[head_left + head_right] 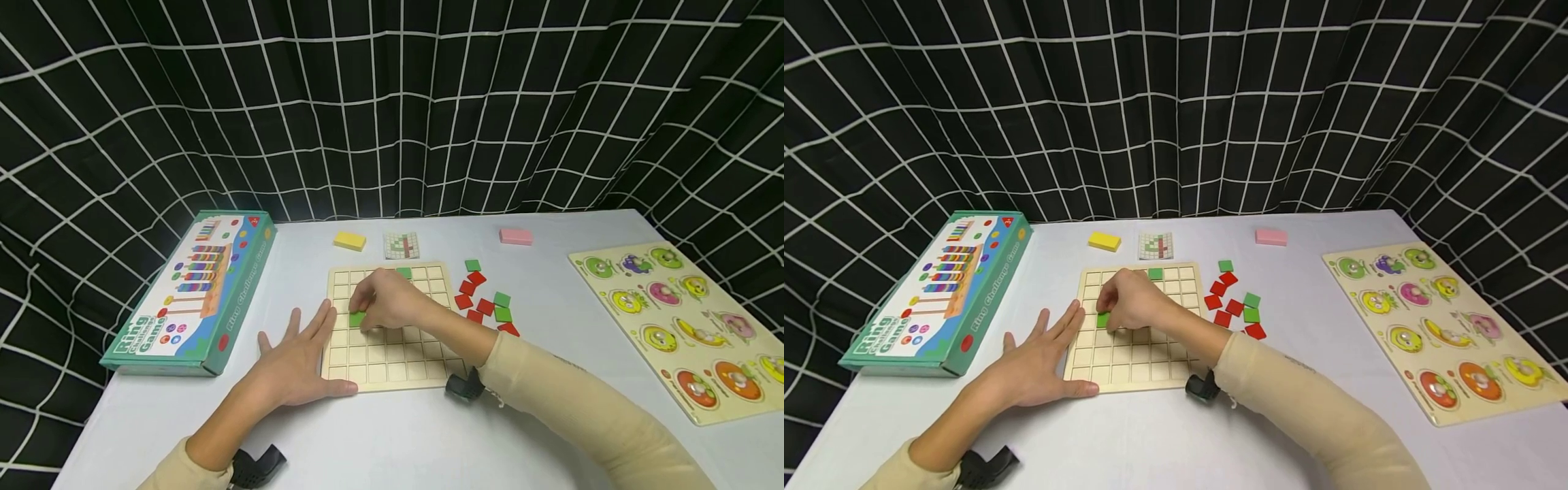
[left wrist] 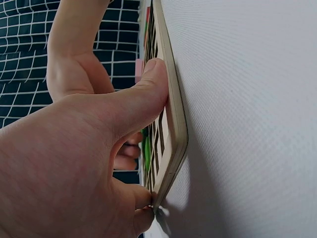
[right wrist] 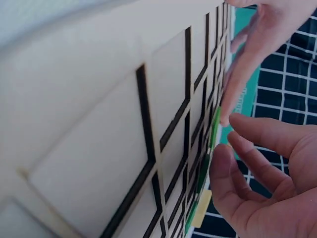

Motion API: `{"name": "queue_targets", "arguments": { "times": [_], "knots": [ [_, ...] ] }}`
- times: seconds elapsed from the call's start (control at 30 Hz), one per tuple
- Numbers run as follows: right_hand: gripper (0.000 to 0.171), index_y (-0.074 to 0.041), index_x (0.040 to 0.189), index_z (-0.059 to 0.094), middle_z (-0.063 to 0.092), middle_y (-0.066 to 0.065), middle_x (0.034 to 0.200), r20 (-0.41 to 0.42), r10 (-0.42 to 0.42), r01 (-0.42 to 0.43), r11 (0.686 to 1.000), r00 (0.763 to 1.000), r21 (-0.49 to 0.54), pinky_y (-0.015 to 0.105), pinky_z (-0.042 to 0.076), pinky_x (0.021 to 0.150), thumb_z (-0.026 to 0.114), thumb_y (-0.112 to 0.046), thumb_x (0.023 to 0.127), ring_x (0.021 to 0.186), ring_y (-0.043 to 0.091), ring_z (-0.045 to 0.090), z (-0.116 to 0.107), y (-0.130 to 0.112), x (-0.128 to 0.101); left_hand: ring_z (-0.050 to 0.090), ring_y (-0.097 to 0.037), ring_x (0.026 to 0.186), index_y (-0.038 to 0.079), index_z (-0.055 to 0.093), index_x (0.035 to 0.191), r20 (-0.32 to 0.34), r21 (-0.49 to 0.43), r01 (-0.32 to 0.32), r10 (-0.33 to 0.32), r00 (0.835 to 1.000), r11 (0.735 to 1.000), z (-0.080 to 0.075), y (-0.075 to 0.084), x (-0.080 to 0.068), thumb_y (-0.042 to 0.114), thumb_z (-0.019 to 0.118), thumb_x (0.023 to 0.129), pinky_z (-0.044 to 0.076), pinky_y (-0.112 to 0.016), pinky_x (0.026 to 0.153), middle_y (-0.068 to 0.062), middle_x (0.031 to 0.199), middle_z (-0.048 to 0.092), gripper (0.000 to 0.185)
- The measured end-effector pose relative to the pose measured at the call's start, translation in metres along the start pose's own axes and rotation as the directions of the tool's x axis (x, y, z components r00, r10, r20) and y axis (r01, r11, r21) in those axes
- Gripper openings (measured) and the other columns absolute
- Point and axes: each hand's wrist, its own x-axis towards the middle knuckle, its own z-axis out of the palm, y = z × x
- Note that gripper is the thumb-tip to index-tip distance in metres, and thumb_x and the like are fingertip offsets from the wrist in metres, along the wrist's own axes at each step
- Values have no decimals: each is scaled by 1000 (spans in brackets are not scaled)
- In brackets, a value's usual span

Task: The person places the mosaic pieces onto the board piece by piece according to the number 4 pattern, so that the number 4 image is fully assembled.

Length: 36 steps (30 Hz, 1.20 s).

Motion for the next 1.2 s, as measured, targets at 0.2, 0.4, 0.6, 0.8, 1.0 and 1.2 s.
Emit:
{"name": "queue_targets", "arguments": {
  "times": [0.2,0.4,0.6,0.8,1.0,1.2],
  "knots": [
    [24,-11,97,81,76,0,89,-14,-8,8,998,1000,66,27,55,74,85,0,76,76,14,66,-12,4,-11,8,-52,158,15,12,169,-4,13,5,-5,1000,1000,-1,0,0,82,72,76,10,-94,100,0,178,4,130],
    [21,-11,100,82,76,-1,90,-58,-11,16,996,998,87,29,56,79,84,-3,81,81,16,67,-29,13,-21,9,-52,158,14,12,169,-5,15,6,-6,1000,1000,-1,0,0,81,72,76,11,-94,100,-1,178,4,129],
    [21,-9,106,81,77,5,99,-93,-7,16,995,996,99,35,56,82,80,-5,85,87,20,69,-50,32,-27,9,-53,158,13,13,169,-8,12,4,-4,1000,1000,-1,1,-1,80,73,76,10,-94,100,-1,178,5,129],
    [23,-6,110,80,77,12,104,-145,-27,39,996,989,78,35,54,84,78,-2,87,93,22,68,-70,57,-31,9,-53,158,13,14,169,-12,4,1,-1,1000,1000,0,1,1,78,74,76,10,-94,100,-2,177,5,129],
    [23,-5,111,79,77,12,103,-196,-34,46,997,980,59,35,53,80,77,-4,88,92,23,66,-86,81,-35,8,-53,158,14,14,169,-10,-1,2,-2,1000,1000,2,0,1,78,74,76,9,-94,101,-1,178,5,129],
    [27,-4,116,78,76,14,114,-207,-15,23,999,978,37,35,55,84,74,-1,90,102,27,66,-102,103,-38,7,-53,158,14,13,169,-9,-8,2,-2,1000,1000,2,0,1,79,74,75,8,-94,101,-1,178,4,129]
  ]
}}
